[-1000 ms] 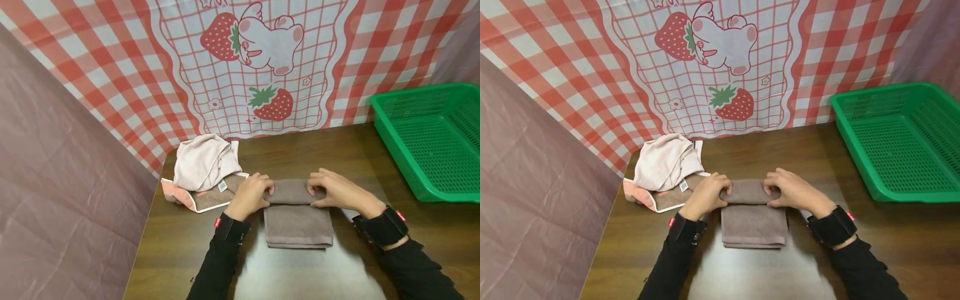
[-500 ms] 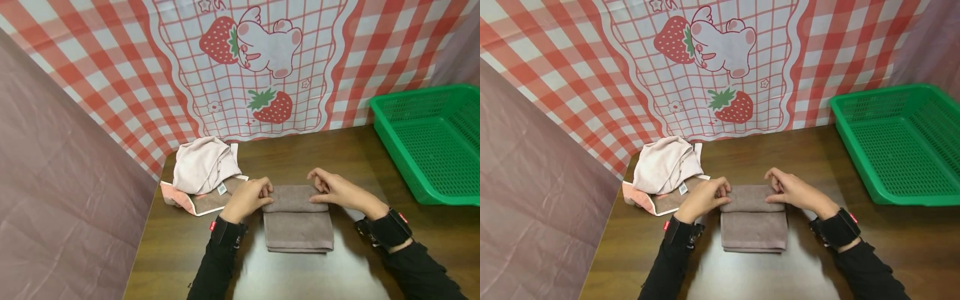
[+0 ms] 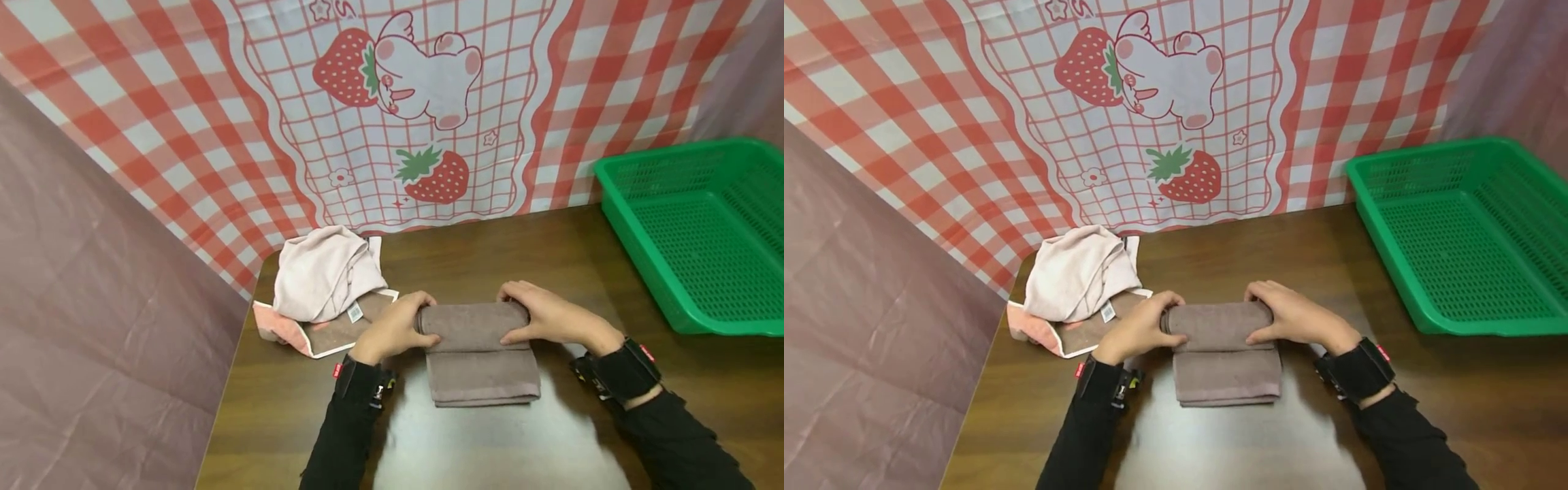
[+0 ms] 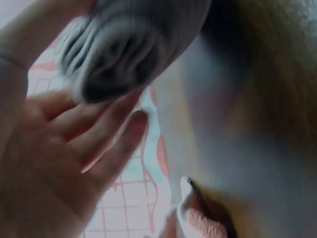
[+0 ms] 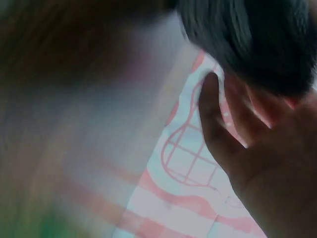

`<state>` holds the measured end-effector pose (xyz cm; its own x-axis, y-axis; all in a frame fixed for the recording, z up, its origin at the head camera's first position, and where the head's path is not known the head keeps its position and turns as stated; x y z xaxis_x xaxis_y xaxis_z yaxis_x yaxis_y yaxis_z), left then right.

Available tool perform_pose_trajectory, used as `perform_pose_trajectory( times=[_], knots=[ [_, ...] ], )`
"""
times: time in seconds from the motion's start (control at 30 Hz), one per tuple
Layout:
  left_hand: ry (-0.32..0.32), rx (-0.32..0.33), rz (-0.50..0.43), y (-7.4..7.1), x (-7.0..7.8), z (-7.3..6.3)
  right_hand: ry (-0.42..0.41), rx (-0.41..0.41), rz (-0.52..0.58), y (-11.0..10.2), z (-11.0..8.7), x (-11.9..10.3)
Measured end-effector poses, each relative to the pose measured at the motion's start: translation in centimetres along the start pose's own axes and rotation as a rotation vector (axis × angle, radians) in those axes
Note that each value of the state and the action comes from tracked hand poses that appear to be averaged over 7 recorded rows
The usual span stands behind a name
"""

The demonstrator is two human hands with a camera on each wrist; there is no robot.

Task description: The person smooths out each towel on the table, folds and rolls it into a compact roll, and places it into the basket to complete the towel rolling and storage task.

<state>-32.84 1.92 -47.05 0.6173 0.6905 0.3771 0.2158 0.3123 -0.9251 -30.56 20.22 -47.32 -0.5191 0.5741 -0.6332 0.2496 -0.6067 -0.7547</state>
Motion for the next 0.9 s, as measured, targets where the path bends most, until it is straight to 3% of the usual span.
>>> perform_pose_trajectory(
  times=[0.13,0.3,0.43,0.53,0.7,0.9],
  knots=[
    [0.033,0.124,0.175,-1.3,1.2,0.6,-0.084,0.077,-0.102,-0.4,0.6,-1.4],
    [0.047,0.182,0.316,-1.8,2.4,0.3,-0.132,0.102,-0.203,0.1,0.5,-2.5],
    [0.092,0.212,0.454,-1.0,4.2,-1.7,-0.151,0.099,-0.284,1.4,-1.4,-4.1],
    [0.137,0.23,0.533,-0.5,5.9,-4.0,-0.13,0.067,-0.263,2.8,-3.5,-5.1],
    [0.169,0.224,0.488,-1.3,7.3,-6.3,-0.069,0.035,-0.204,4.1,-4.8,-5.3],
    [0.185,0.184,0.41,-1.3,7.2,-5.8,-0.038,0.034,-0.202,4.5,-5.0,-5.1]
  ],
)
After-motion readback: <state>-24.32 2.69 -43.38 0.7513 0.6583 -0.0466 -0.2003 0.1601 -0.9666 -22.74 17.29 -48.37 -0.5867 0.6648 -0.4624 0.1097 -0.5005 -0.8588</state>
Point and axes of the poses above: each hand's wrist, its own z-axis towards the middle knuckle, its own y-axis out of the palm, x = y × z, the point moved 10 cm from there along z, towards the middle knuckle, and after that the axes turned 5 degrees about z, right-handed, at the moved point
